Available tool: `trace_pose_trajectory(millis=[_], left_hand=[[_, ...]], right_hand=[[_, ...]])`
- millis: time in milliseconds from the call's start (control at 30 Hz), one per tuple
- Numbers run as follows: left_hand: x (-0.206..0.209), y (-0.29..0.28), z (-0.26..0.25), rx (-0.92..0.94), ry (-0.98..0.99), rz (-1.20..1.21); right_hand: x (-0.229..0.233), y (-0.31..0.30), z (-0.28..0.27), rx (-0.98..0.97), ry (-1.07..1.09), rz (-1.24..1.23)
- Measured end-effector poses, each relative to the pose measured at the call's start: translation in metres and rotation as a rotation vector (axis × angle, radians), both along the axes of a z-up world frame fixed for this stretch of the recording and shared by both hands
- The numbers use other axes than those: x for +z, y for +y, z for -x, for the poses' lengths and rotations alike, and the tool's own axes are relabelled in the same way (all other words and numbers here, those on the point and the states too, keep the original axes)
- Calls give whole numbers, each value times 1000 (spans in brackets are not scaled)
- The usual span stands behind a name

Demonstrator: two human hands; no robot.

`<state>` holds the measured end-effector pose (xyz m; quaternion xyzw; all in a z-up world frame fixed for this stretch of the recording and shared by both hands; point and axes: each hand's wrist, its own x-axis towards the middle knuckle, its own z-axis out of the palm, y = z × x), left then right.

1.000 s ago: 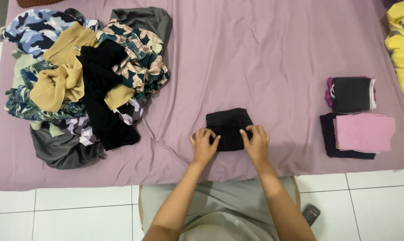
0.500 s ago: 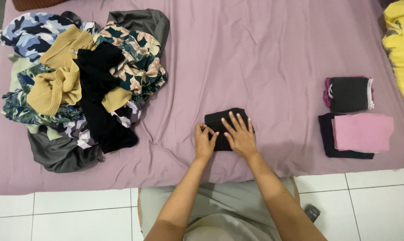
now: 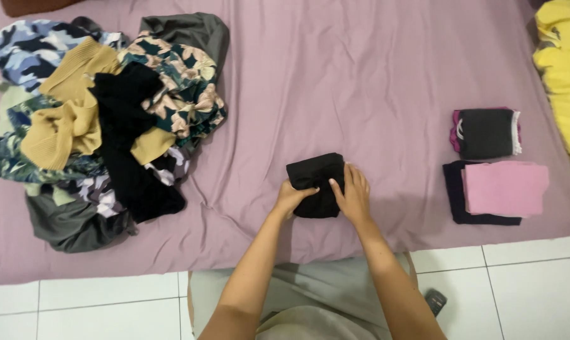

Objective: Folding various laundry items including underwear and tops on a bed.

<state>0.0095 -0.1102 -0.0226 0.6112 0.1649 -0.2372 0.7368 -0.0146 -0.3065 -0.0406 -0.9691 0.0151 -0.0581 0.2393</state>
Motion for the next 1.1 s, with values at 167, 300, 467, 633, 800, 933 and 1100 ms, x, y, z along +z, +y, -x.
trace_pose_trajectory(millis=[167,300,467,633,800,933,1100], left_hand=[[23,-36,-22,-50,84,153],[57,-83,-48,-52,97,295],[34,-166,-82,-160,164,353],[30,-250,-120,-267,211,346],[30,-306,-155,-328,241,378],[24,-325,-174,-344,311,346],[15,-333,-180,-318,450,547]], right_hand=[[23,-39,-23,-93,121,-379],[69,-86,-45,-149,167,-806],[77,-185,-71,-196,144,-665],[83,-290,-97,-430,140,-780],[76,-389,-128,-619,55,42],[29,-437,-143,-626,500,-183],[-55,-465,-127,-503,642,-641]])
